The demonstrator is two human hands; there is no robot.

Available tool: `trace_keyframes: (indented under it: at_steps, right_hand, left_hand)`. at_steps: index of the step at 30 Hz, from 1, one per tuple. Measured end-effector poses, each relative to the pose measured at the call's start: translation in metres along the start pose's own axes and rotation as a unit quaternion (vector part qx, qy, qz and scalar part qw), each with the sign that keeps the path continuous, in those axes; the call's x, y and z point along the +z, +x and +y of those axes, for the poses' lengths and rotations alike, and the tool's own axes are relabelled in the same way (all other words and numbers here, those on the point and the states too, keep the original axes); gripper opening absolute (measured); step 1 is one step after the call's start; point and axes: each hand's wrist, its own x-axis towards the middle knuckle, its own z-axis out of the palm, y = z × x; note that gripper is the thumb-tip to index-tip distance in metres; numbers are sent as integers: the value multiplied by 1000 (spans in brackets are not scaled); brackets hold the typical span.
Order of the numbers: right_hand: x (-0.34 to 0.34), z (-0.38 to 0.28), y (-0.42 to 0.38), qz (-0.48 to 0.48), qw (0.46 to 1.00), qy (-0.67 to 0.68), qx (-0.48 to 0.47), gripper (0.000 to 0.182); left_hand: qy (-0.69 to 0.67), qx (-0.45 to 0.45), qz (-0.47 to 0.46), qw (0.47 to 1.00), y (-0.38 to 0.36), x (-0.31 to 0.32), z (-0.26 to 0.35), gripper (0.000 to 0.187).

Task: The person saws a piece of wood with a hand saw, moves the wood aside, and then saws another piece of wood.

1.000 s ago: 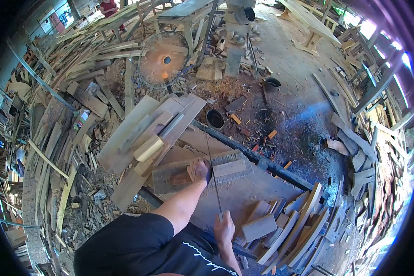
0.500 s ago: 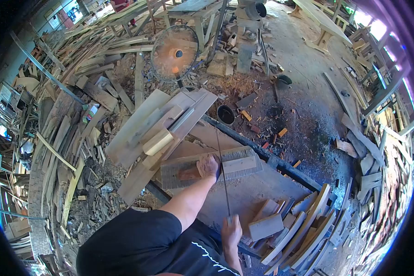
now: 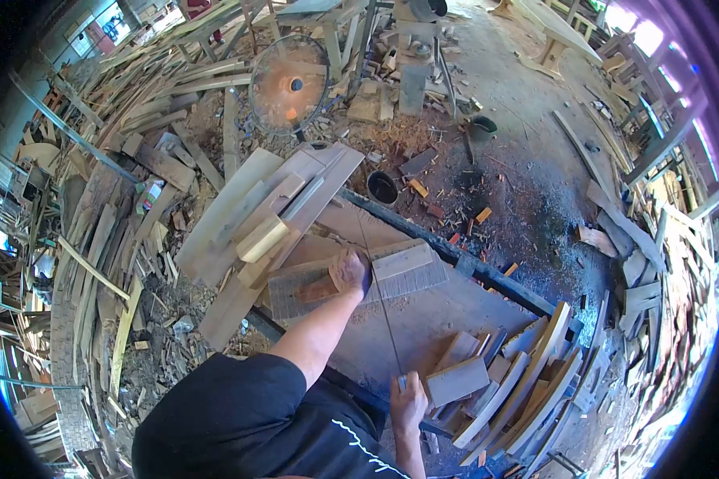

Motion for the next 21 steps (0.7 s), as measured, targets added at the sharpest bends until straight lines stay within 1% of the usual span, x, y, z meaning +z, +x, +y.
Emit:
trace_keyframes:
  at_steps: [2, 4, 6, 8, 11, 12, 13, 14, 16, 19, 21]
  right_hand:
    - [-4, 5, -3, -1, 1000, -2, -7, 29]
    - [-2, 5, -5, -8, 1000, -11, 15, 29]
    - [12, -1, 24, -24, 999, -8, 26, 28]
    - [42, -7, 61, -16, 999, -10, -35, 27]
    - [50, -22, 83, -15, 999, -17, -43, 27]
    - [52, -21, 83, -14, 999, -17, -46, 27]
    - [51, -18, 80, -24, 998, -20, -53, 28]
    - [50, -15, 78, -34, 997, -24, -61, 28]
    - [47, -15, 80, -41, 997, -21, -67, 28]
    - [43, -16, 77, -53, 996, -7, -67, 29]
    - [42, -10, 80, -63, 994, -1, -84, 28]
  left_hand:
    - [-2, -1, -3, 1000, 1, 12, -5, 18]
    - [-11, 0, -5, 1000, -2, 12, -8, 18]
    - [24, 13, -29, 999, 0, 12, -8, 17]
    - [23, 6, -12, 1000, -2, 17, -9, 16]
    - [10, -5, 22, 1000, 0, 19, -7, 14]
    - [0, -10, 30, 1000, 0, 18, -6, 13]
    - [-8, 6, 12, 1000, -1, 17, -9, 14]
    - [-10, 2, 12, 1000, -1, 17, -9, 14]
    - [-27, 8, 39, 999, -1, 17, -9, 16]
    - [11, -10, 52, 999, -6, 47, -21, 17]
    - [-2, -28, 28, 999, -2, 26, -9, 18]
